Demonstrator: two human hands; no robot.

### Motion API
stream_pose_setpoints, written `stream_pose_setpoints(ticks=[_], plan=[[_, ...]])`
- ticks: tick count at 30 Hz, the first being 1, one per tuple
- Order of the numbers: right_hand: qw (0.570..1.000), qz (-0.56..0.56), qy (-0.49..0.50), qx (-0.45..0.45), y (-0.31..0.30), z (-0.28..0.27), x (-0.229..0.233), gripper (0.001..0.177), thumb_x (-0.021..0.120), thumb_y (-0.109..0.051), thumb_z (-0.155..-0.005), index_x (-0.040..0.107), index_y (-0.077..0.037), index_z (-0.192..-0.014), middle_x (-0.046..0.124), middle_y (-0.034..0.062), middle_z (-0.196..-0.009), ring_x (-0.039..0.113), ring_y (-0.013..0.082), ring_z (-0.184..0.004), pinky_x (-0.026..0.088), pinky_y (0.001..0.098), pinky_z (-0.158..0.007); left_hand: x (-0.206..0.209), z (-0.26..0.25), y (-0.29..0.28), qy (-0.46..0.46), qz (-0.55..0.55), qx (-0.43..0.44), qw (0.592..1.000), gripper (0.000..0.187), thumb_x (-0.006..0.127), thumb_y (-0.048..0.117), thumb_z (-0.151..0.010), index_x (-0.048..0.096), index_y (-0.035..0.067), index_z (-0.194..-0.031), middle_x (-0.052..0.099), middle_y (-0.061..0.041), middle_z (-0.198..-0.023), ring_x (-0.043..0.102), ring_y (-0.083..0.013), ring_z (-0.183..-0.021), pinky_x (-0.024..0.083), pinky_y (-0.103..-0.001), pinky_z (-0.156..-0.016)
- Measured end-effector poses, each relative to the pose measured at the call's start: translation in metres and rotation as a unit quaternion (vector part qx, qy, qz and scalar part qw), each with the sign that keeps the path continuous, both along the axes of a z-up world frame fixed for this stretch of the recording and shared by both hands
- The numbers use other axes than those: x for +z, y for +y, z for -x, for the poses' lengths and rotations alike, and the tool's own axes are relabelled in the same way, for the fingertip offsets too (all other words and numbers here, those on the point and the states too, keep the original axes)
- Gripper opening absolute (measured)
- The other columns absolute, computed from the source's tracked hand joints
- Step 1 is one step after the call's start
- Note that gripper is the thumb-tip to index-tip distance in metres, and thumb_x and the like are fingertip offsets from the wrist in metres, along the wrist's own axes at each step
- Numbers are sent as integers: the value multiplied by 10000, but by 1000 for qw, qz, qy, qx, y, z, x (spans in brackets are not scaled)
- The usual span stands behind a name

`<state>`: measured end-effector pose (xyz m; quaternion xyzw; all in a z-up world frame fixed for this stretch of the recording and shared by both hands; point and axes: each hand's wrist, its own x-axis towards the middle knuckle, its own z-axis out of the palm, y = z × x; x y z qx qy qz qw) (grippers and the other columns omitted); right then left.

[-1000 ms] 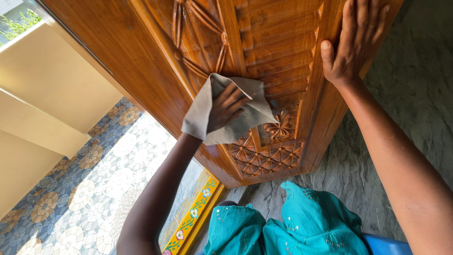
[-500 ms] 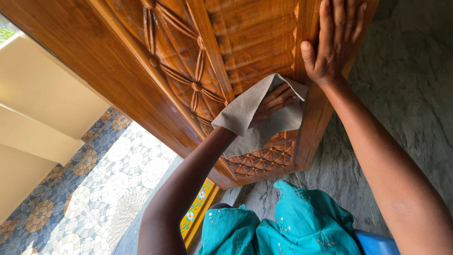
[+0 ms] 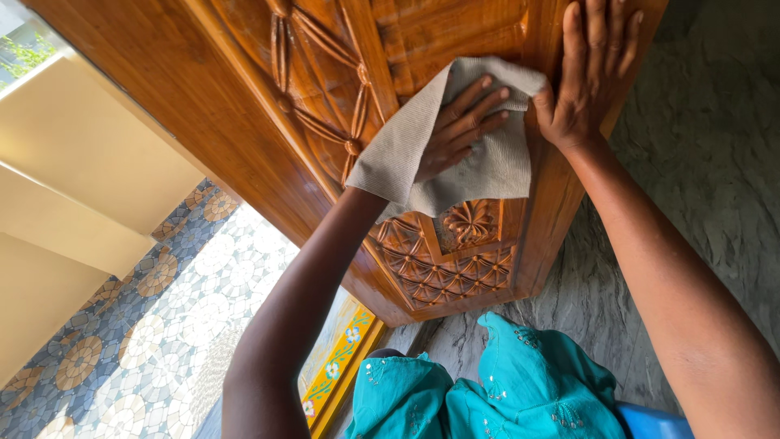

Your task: The person wipes a wooden door with a cloth, cleaning the various carved designs and the flat surface of the door.

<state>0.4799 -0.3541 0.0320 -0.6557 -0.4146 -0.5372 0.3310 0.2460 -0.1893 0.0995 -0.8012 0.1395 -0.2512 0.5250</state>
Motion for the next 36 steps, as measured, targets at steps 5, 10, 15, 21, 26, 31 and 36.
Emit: stream_pose_setpoints(ticks=[5, 10, 15, 21, 26, 31, 36], plan=[[1000, -10, -1, 16, 0, 3, 2, 748, 213, -602, -1119, 262, -103, -1674, 206, 110, -1735, 138, 338, -1625, 77, 601, -1331, 33, 16, 33, 21, 153, -45, 987, 788, 550, 599, -1099, 195, 243, -1706, 57, 28, -1804, 58, -226, -1648, 32, -636, -1297], [1000, -11, -11, 12, 1, 1, 2, 735, 217, -599, -1128, 218, -121, -1685, 179, 90, -1751, 106, 329, -1640, 57, 569, -1302, 76, 65, 49, -98, 96, -15, 990, 686, 580, 479, -1111, 229, 274, -1664, 143, -34, -1732, 109, -271, -1603, 24, -675, -1262], [999, -25, -18, 19, 5, -5, -2, 745, 214, -608, -1113, 190, -139, -1692, 161, 75, -1756, 89, 317, -1643, 49, 563, -1301, 111, 111, 60, -109, 334, 26, 936, 537, 575, 382, -1122, 425, 251, -1620, 439, -163, -1565, 312, -386, -1501, 93, -724, -1197], [1000, -1, -18, 13, 1, -13, -6, 753, 222, -620, -1139, 145, -140, -1714, 99, 78, -1779, 36, 301, -1627, 17, 556, -1310, 85, 140, 79, -300, 240, 12, 923, 523, 557, 377, -1098, 453, 200, -1578, 522, -202, -1512, 342, -437, -1503, 35, -691, -1222], [1000, 9, -7, 0, 0, -18, -11, 763, 222, -626, -1123, 148, -143, -1708, 116, 85, -1769, 57, 307, -1653, 21, 569, -1304, 34, 147, 81, -320, 299, 54, 897, 594, 539, 415, -1110, 398, 184, -1639, 561, -236, -1386, 372, -469, -1494, 60, -709, -1230], [1000, 15, -1, 1, -1, -21, -15, 762, 218, -628, -1125, 138, -146, -1710, 112, 106, -1772, 54, 310, -1660, 1, 574, -1302, -21, 146, 92, -298, 288, 88, 906, 625, 586, 462, -1091, 428, 164, -1618, 604, -274, -1252, 436, -471, -1442, 83, -737, -1207], [1000, 15, 3, 10, -1, -17, -13, 765, 217, -627, -1128, 135, -134, -1706, 119, 112, -1774, 48, 315, -1640, -6, 576, -1302, -63, 150, 102, -279, 256, 79, 922, 642, 628, 529, -1058, 480, 192, -1585, 641, -250, -1197, 539, -428, -1343, 135, -750, -1192]])
